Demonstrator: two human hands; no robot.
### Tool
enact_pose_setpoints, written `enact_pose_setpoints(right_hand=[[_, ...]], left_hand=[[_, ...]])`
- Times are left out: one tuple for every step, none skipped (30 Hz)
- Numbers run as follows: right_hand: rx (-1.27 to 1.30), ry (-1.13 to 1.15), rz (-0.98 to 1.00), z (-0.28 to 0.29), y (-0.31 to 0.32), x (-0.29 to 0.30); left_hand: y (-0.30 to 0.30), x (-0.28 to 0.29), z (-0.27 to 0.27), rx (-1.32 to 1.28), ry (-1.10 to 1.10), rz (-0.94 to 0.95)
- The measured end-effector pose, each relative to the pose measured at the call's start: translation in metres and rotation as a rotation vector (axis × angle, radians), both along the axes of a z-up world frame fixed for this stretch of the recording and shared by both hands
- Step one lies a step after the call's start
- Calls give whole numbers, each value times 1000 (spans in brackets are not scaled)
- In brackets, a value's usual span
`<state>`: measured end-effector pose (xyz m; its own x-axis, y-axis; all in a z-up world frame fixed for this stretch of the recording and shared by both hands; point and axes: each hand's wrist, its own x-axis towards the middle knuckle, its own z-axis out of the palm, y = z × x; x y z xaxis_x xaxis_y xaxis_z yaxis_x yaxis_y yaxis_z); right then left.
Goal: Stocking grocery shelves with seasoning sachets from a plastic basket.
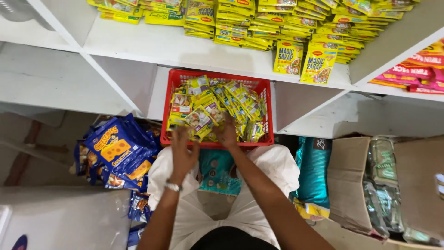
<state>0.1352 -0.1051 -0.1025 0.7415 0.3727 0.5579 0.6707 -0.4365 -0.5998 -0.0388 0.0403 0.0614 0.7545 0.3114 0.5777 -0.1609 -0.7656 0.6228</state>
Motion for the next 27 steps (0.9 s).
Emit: enact_pose_setpoints(right_hand=[[193,284,-110,-34,5,8],[380,576,-214,-68,12,15],[383,581,-201,-61,10,22],[196,387,-234,-54,7,27],[11,191,-262,-47,5,32],[14,190,-252,-25,5,30],[20,324,-246,-3,6,28],[24,456,-240,20,4,27],[23,453,-233,6,4,37],[66,344,-196,-9,1,46],[107,236,-158,-23,-1,54],[107,231,-157,-17,-3,60],[330,255,-39,-11,-4,66],[549,281,78,-6,-9,69],[546,279,74,13,-14,68],[539,306,14,33,-21,68],[532,334,-46,53,-28,68],[528,325,-56,86,-32,60],[657,457,-12,119,-35,51],[784,589,34,151,-39,41],[779,580,25,173,-49,27],[759,644,36,196,-57,15],[739,708,46,218,-64,2],[736,699,39,234,-69,-11],[762,719,86,249,-74,-23],[788,744,132,263,-78,-38],[787,739,122,263,-85,-44]], left_hand=[[-9,-12,-7,-82,21,-21],[-18,-24,-14,-163,43,-39],[-19,-30,-14,-156,44,-27],[-20,-38,-14,-225,88,-23],[-21,-46,-14,-293,130,-19],[-19,-49,-14,-290,128,-9],[-17,-52,-14,-325,163,9],[-16,-54,-13,-362,196,24],[-15,-54,-12,-361,191,30],[-15,-55,-10,-367,193,43],[-14,-55,-9,-372,196,56],[-13,-52,-11,-372,191,55],[-12,-48,-12,-342,163,52],[-13,-45,-15,-315,140,44],[-14,-42,-17,-318,140,40],[-16,-38,-18,-301,123,9],[-17,-33,-20,-284,105,-23],[-19,-24,-18,-289,101,-35],[-21,-15,-17,-272,90,-64],[-25,-8,-16,-257,79,-91],[-30,0,-7,-264,75,-102],[-34,8,3,-208,31,-88],[-38,16,13,-151,-13,-73],[-41,23,21,-157,-19,-82],[-44,31,30,-109,-86,-64],[-48,36,37,-61,-149,-45],[-49,42,35,-67,-150,-54]])
